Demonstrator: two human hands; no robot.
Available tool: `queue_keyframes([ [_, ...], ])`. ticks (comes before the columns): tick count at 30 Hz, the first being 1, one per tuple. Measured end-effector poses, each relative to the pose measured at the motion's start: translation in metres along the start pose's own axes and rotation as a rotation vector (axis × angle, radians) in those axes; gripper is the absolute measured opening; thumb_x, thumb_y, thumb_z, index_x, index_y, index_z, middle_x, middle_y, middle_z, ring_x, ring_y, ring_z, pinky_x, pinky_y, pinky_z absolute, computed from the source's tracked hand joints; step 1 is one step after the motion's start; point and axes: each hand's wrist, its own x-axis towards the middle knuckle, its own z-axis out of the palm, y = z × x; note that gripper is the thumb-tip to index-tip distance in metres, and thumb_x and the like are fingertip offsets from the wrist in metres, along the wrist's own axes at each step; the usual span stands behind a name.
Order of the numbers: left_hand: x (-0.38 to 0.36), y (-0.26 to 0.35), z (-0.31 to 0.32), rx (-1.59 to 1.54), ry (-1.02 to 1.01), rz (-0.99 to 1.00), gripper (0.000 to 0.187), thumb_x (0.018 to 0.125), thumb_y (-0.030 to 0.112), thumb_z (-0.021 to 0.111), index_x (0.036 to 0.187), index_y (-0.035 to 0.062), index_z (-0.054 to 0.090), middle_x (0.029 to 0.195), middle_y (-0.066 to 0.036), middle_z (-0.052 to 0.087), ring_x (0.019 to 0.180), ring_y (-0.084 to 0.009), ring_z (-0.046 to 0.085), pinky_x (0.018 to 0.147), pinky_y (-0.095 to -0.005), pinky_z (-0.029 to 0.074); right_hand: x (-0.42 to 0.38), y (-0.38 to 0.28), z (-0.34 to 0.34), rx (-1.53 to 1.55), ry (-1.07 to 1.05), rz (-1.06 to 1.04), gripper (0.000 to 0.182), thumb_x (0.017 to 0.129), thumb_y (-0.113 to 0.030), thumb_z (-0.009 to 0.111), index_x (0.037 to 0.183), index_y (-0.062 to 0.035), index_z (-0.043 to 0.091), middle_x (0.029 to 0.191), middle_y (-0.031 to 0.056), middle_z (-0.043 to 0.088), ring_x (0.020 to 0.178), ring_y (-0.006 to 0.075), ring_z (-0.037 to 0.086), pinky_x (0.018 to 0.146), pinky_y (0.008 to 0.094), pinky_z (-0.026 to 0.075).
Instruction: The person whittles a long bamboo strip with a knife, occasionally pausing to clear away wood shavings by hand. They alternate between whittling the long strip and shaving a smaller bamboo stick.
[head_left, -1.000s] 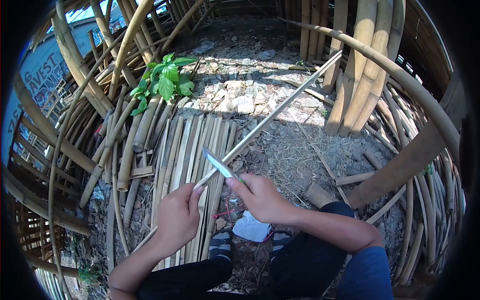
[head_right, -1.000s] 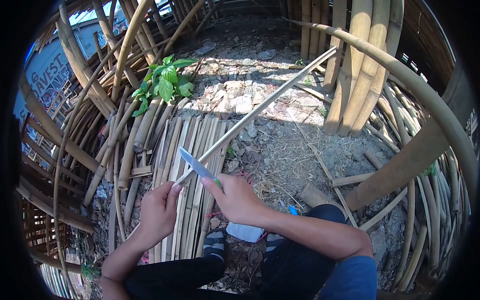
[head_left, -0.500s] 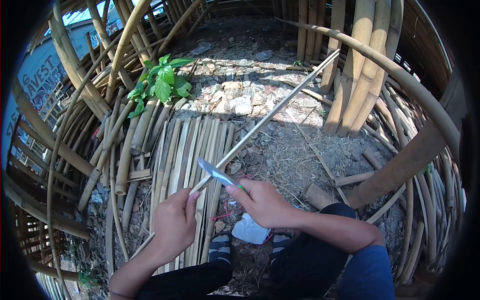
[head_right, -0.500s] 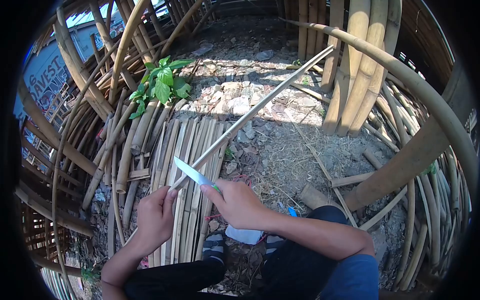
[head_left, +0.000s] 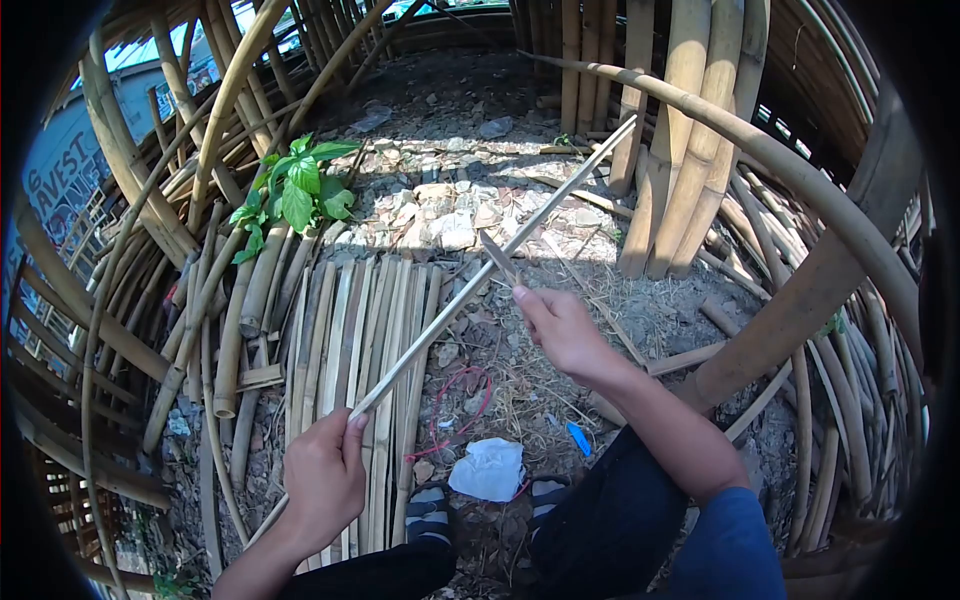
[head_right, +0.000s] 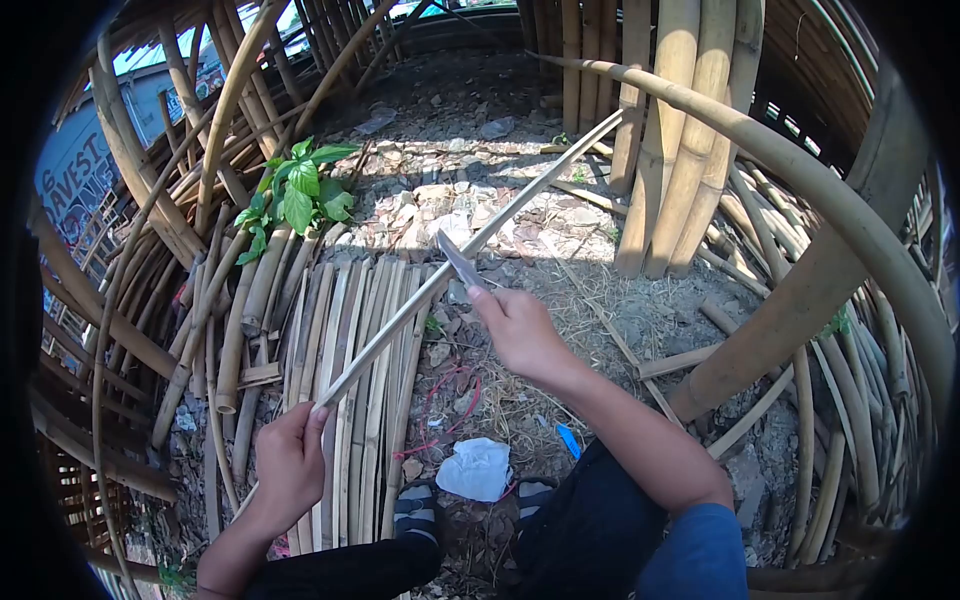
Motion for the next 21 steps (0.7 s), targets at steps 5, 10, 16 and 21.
queue_keyframes([
  [5,0.002,0.006,0.003,0.007,0.022,0.038,0.027,0.100,0.016,0.056,0.078,0.0005,0.056,0.064,-0.021,0.055,0.058,-0.0426,0.056,0.053,-0.0504,0.039,-0.054,-0.037,0.032,-0.102,-0.374,-0.066,0.058,0.104,-0.047,0.047,0.078,0.0028,0.060,0.059,0.0126,0.055,0.056,0.0252,0.058,0.060,0.0439,0.046],
  [10,0.001,0.002,0.002,-0.016,-0.008,0.012,0.028,0.101,0.017,0.056,0.078,0.0010,0.056,0.061,-0.020,0.053,0.055,-0.0423,0.055,0.051,-0.0502,0.039,-0.037,-0.029,0.022,-0.084,-0.392,-0.012,0.058,0.103,-0.049,0.048,0.078,0.0024,0.061,0.060,0.0132,0.057,0.058,0.0260,0.061,0.060,0.0427,0.047],
  [16,0.001,0.002,0.002,-0.019,-0.028,0.005,0.030,0.102,0.019,0.055,0.078,0.0012,0.056,0.060,-0.020,0.053,0.054,-0.0418,0.054,0.051,-0.0497,0.039,-0.035,-0.041,0.008,-0.182,-0.386,0.025,0.057,0.101,-0.050,0.051,0.075,0.0004,0.063,0.060,0.0128,0.059,0.059,0.0259,0.063,0.060,0.0414,0.047],
  [21,-0.001,0.006,0.000,-0.010,-0.040,-0.007,0.030,0.102,0.019,0.055,0.078,0.0012,0.057,0.060,-0.020,0.053,0.053,-0.0411,0.054,0.050,-0.0492,0.039,-0.034,-0.038,0.004,-0.282,-0.359,0.009,0.058,0.099,-0.051,0.053,0.075,0.0000,0.064,0.061,0.0132,0.060,0.062,0.0286,0.064,0.063,0.0424,0.048],
])
